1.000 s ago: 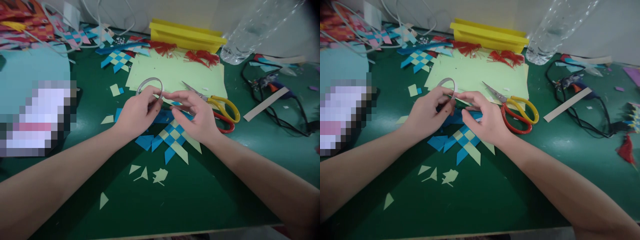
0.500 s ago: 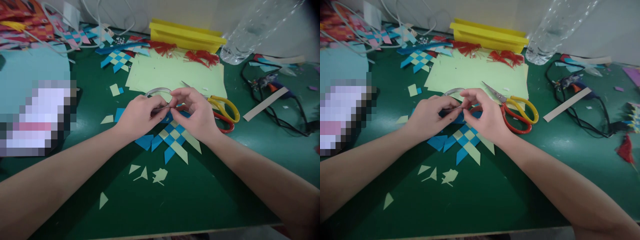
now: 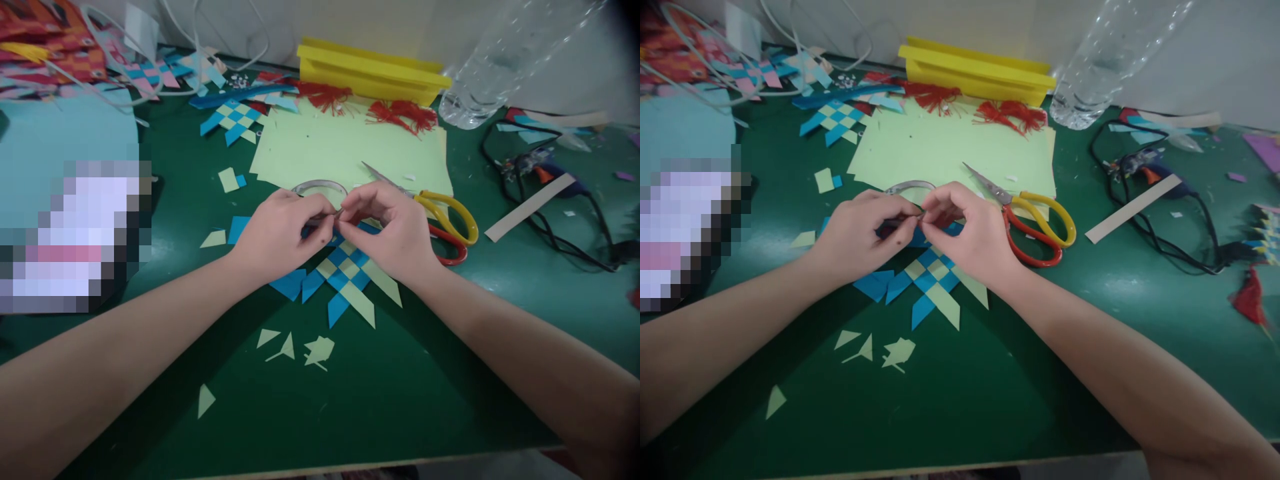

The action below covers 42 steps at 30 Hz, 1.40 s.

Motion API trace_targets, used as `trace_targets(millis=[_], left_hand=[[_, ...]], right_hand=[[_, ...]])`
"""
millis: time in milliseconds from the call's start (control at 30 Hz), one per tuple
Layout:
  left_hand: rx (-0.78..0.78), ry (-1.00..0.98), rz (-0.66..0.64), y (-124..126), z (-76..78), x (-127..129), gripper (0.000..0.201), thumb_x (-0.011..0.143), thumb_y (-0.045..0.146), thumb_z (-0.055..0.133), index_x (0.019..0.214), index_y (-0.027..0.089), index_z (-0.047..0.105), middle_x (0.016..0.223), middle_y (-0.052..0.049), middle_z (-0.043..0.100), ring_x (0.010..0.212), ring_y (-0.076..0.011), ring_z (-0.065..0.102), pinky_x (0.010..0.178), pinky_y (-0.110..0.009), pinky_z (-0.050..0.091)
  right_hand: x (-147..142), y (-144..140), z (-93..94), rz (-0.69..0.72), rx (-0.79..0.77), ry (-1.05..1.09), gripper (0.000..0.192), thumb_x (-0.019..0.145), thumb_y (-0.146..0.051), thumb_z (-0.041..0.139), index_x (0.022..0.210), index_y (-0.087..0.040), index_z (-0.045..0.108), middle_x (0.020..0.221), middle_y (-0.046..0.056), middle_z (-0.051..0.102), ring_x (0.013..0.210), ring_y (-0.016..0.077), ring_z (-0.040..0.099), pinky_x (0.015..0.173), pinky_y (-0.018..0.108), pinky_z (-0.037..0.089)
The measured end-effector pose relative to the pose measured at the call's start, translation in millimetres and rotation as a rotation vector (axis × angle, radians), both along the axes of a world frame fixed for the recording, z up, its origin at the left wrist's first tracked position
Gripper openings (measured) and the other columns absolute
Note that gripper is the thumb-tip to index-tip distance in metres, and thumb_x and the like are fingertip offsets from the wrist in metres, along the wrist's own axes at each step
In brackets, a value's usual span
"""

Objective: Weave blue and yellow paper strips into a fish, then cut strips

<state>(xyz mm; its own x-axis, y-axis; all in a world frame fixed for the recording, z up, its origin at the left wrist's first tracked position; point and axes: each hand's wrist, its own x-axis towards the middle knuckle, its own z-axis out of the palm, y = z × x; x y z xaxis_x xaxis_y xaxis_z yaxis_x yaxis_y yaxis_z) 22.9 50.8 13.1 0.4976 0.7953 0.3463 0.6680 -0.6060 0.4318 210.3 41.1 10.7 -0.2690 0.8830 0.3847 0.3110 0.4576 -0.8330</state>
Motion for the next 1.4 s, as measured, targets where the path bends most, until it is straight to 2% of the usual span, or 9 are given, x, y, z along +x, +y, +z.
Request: trace_targets(millis=[200, 367, 600, 833, 1400], left_hand=[[0.085, -0.013, -0.006, 1.6, -3.0, 1.0, 0.022, 0.092, 0.027, 0.046, 0.082, 0.019, 0.064, 0.062, 0.002, 0.061, 0.063, -0.0157, 0.058, 0.076, -0.034, 0.046], [0.070, -0.036, -0.015, 2.4, -2.4, 0.9, 0.021, 0.093, 0.027, 0.050, 0.079, 0.019, 0.063, 0.064, 0.003, 0.062, 0.062, -0.0136, 0.057, 0.075, -0.031, 0.045], [0.084, -0.029, -0.015, 2.0, -0.9, 0.4, 0.020, 0.091, 0.024, 0.048, 0.076, 0.018, 0.061, 0.061, 0.002, 0.060, 0.061, -0.0143, 0.056, 0.074, -0.033, 0.045], [0.071, 0.000, -0.021, 3.0, -3.5, 0.1, 0.023, 0.092, 0.027, 0.047, 0.080, 0.019, 0.063, 0.067, 0.000, 0.065, 0.065, -0.0156, 0.059, 0.077, -0.035, 0.045], [0.057, -0.029, -0.032, 3.9, -4.0, 1.1, 0.022, 0.091, 0.026, 0.047, 0.080, 0.019, 0.065, 0.063, 0.002, 0.064, 0.061, -0.0150, 0.057, 0.075, -0.033, 0.045]], right_hand=[[-0.4, -0.8, 1.0, -0.044, 0.056, -0.041, 0.008, 0.079, -0.016, 0.066, 0.084, -0.021, 0.062, 0.080, -0.002, 0.067, 0.074, 0.0141, 0.066, 0.072, 0.031, 0.058], [-0.1, -0.5, -1.2, -0.044, 0.114, -0.017, 0.010, 0.080, -0.014, 0.064, 0.086, -0.022, 0.062, 0.082, -0.001, 0.066, 0.079, 0.0154, 0.066, 0.075, 0.034, 0.059], [-0.3, 1.1, -0.7, 0.005, 0.103, -0.037, 0.008, 0.082, -0.015, 0.063, 0.089, -0.019, 0.065, 0.084, 0.001, 0.067, 0.079, 0.0140, 0.064, 0.074, 0.031, 0.058], [-0.8, 2.6, -2.7, 0.000, 0.026, -0.030, 0.006, 0.079, -0.015, 0.065, 0.083, -0.019, 0.064, 0.080, 0.001, 0.066, 0.072, 0.0134, 0.063, 0.066, 0.029, 0.057], [0.0, 2.1, -1.1, -0.028, -0.016, -0.085, 0.004, 0.078, -0.016, 0.066, 0.081, -0.018, 0.065, 0.075, -0.001, 0.065, 0.069, 0.0126, 0.061, 0.064, 0.028, 0.052]])
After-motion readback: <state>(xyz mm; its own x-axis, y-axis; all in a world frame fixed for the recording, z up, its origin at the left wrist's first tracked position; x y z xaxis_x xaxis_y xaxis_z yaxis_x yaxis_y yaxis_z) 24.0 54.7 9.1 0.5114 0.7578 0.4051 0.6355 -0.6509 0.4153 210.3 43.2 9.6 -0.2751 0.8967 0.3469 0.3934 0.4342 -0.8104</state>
